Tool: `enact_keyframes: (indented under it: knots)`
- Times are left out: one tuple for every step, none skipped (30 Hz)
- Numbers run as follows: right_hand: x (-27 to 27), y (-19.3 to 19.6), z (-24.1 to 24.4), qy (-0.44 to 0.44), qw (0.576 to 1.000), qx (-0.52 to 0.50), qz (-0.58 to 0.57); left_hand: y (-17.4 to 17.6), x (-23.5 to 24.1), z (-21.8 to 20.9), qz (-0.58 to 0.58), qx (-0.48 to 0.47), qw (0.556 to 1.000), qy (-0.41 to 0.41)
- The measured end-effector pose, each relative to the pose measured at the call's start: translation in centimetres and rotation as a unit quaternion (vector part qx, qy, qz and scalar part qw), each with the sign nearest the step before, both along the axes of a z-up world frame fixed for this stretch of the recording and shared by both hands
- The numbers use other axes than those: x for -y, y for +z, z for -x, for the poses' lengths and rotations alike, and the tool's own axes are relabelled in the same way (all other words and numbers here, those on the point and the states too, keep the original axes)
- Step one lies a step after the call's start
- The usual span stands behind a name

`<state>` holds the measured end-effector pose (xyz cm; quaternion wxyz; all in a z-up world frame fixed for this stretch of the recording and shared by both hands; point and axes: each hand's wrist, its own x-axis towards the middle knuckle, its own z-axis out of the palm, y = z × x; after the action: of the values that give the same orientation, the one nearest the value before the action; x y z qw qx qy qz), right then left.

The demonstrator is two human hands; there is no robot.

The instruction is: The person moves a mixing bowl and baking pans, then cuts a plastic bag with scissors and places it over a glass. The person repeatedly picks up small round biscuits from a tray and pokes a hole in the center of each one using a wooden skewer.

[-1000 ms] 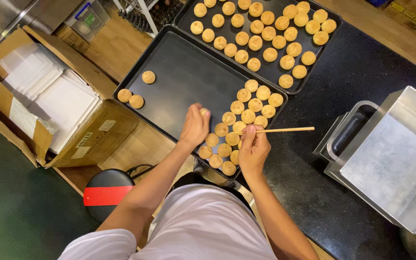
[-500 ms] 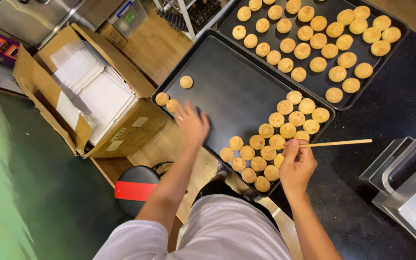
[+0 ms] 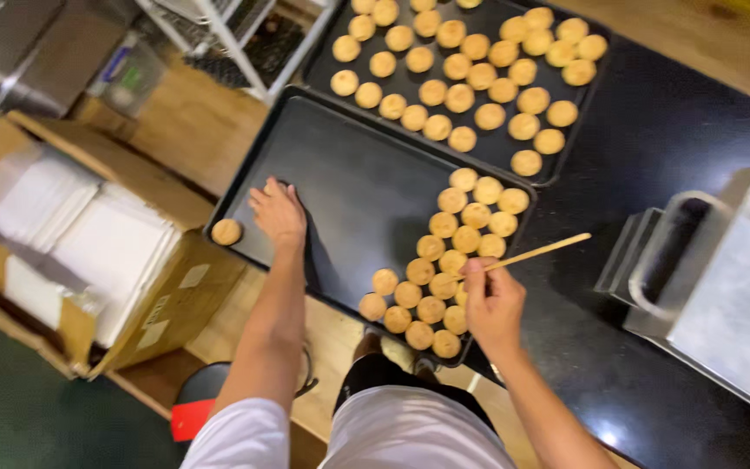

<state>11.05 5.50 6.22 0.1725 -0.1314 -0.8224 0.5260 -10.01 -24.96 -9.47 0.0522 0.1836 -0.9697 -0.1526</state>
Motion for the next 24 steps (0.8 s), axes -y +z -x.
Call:
enact_keyframes:
  knots:
    - [-0.1,-0.1,0.1,-0.001,1.000,-0.006,0.004,0.0,-0.9,-0.5,-0.012,-0.014,1.000,-0.020]
    - [-0.1,-0.1,0.2,-0.003,1.000,-0.011,0.008,0.1,-2.2,-1.2,-0.024,-0.028,0.999,-0.040]
    - [-0.1,0.1,0.7,0.000,1.000,-0.019,0.014,0.7,-3.8,-1.9,-0.100,-0.102,0.985,-0.100]
    - [-0.3,0.4,1.2,0.005,0.999,-0.032,0.022,1.6,-5.7,-2.7,-0.175,-0.175,0.956,-0.159]
    - [-0.3,0.7,1.8,0.011,0.998,-0.045,0.030,2.5,-7.7,-3.7,-0.367,-0.094,0.915,-0.141]
    - [-0.4,1.0,2.2,0.017,0.997,-0.057,0.039,3.7,-9.9,-4.9,-0.542,-0.008,0.831,-0.122]
    - [-0.5,1.5,2.6,0.022,0.996,-0.079,0.042,5.3,-11.4,-6.3,-0.582,0.017,0.797,-0.161]
    - [-0.7,2.1,2.9,0.027,0.994,-0.100,0.046,7.0,-12.7,-7.6,-0.620,0.042,0.758,-0.198]
    - [-1.0,2.9,3.1,0.032,0.991,-0.122,0.049,8.9,-13.9,-8.7,-0.698,0.059,0.683,-0.209]
    - [-1.3,3.7,3.0,0.022,0.988,-0.139,0.070,10.8,-15.0,-9.7,-0.767,0.076,0.599,-0.218]
    - [-1.5,4.7,3.0,0.012,0.984,-0.157,0.089,12.7,-15.8,-10.6,-0.803,0.086,0.541,-0.233]
    - [-1.6,5.8,3.0,0.002,0.979,-0.175,0.108,14.6,-16.5,-11.5,-0.836,0.097,0.480,-0.248]
    - [-1.7,6.7,3.3,0.008,0.976,-0.209,0.057,16.2,-17.2,-12.1,-0.862,0.107,0.419,-0.263]
    - [-1.7,7.5,3.6,0.014,0.970,-0.243,0.006,17.6,-17.8,-12.6,-0.853,0.111,0.435,-0.265]
    - [-1.6,8.3,3.8,0.021,0.960,-0.275,-0.046,18.7,-18.2,-13.0,-0.844,0.113,0.452,-0.267]
    - [-1.5,9.0,3.9,0.035,0.969,-0.243,-0.040,19.6,-18.6,-13.2,-0.834,0.116,0.468,-0.270]
    - [-1.4,9.4,3.9,0.049,0.976,-0.209,-0.034,20.3,-18.7,-13.5,-0.834,0.120,0.460,-0.280]
    - [-1.4,9.8,3.6,0.063,0.982,-0.175,-0.027,20.7,-18.7,-13.8,-0.835,0.125,0.452,-0.290]
    - [-1.5,10.2,3.5,0.067,0.982,-0.175,-0.015,21.1,-18.6,-13.6,-0.833,0.127,0.445,-0.302]
    - [-1.8,10.5,3.4,0.072,0.982,-0.174,-0.003,21.4,-18.7,-13.3,-0.820,0.124,0.461,-0.316]
    - [-2.2,10.5,2.8,0.075,0.983,-0.168,0.009,21.4,-18.9,-13.5,-0.807,0.126,0.476,-0.326]
    - [-2.6,10.5,2.1,0.052,0.980,-0.189,-0.016,21.2,-18.9,-13.6,-0.794,0.127,0.491,-0.337]
    - [-3.1,10.6,1.7,0.031,0.976,-0.212,-0.040,21.2,-19.0,-13.6,-0.795,0.135,0.490,-0.332]
    - [-3.4,10.6,1.4,0.010,0.970,-0.233,-0.064,21.1,-19.1,-13.7,-0.796,0.143,0.489,-0.326]
